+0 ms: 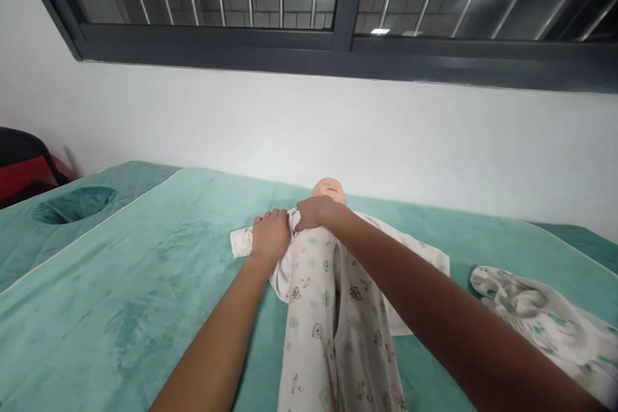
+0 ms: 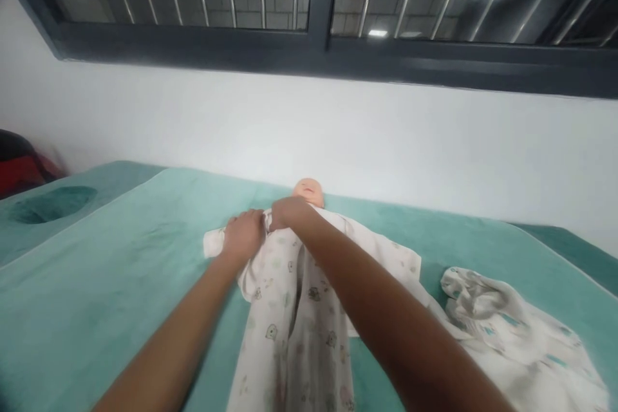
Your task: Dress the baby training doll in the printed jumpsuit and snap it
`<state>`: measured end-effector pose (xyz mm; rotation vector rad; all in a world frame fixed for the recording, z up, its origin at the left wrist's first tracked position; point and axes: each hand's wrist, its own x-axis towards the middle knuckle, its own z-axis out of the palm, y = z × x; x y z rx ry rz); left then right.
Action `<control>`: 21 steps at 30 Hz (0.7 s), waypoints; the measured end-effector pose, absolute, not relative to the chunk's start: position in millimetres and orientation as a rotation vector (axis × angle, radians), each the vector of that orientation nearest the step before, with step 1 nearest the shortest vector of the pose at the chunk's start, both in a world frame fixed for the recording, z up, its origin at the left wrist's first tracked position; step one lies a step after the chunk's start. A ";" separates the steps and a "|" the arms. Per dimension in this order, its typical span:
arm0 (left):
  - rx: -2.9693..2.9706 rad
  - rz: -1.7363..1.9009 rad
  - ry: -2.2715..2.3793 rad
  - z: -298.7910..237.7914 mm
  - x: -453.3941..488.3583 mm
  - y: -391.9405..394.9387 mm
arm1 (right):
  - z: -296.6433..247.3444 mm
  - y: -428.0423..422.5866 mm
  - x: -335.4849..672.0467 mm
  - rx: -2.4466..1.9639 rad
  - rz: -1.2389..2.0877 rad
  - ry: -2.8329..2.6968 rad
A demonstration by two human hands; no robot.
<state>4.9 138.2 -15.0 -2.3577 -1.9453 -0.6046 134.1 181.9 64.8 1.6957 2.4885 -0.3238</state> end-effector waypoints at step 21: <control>-1.311 -2.738 -2.289 -3.9 -56.1 92.8 | 67.2 109.0 237.3 1.905 -0.387 2.866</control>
